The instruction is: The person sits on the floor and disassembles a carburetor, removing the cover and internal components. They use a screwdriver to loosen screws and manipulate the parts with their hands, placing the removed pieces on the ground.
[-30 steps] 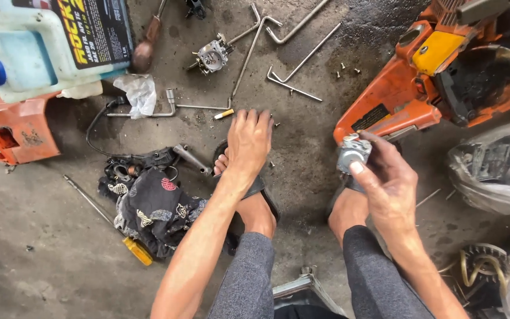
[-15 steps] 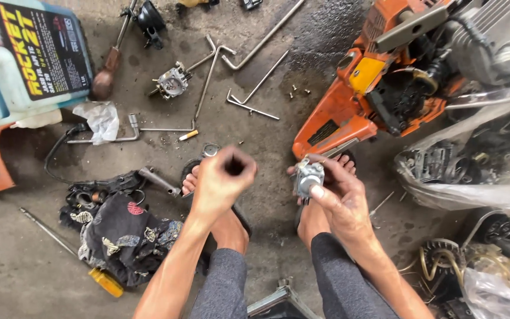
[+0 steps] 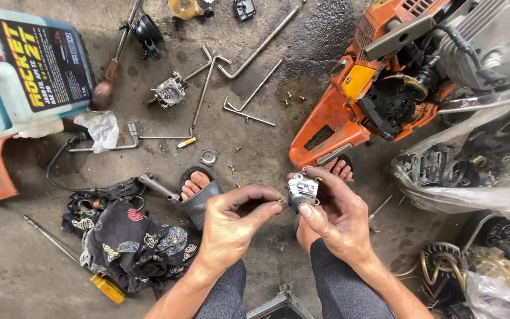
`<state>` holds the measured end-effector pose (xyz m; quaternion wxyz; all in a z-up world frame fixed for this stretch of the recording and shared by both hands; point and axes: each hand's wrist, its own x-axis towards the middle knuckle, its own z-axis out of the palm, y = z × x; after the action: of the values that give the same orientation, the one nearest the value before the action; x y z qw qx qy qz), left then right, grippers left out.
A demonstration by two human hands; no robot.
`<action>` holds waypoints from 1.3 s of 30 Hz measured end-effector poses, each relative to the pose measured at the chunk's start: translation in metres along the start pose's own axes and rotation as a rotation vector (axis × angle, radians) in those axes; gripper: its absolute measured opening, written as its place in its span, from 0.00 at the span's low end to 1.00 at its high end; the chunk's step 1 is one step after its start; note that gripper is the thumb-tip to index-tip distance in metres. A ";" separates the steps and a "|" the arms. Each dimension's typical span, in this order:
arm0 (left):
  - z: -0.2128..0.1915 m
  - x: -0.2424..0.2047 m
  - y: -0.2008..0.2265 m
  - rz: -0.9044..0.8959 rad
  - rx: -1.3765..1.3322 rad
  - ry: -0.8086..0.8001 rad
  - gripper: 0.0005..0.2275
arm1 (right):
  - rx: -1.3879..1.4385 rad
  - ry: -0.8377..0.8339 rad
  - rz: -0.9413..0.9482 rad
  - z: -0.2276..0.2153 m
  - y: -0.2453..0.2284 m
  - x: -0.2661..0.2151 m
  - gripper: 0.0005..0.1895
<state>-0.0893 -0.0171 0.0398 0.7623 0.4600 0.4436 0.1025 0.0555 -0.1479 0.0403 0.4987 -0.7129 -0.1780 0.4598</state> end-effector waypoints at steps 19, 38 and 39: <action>0.017 0.006 -0.016 0.207 0.040 0.091 0.06 | -0.302 0.059 -0.263 0.002 0.003 -0.003 0.29; 0.013 -0.003 0.012 0.708 0.559 0.109 0.04 | -0.211 0.062 -0.046 0.011 -0.004 -0.007 0.30; 0.013 -0.005 0.012 0.681 0.535 0.108 0.04 | -0.193 0.076 -0.031 0.012 -0.004 -0.008 0.30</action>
<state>-0.0793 -0.0209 0.0545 0.5150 0.7552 0.3166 0.2534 0.0424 -0.1453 0.0464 0.4412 -0.7717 -0.2132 0.4055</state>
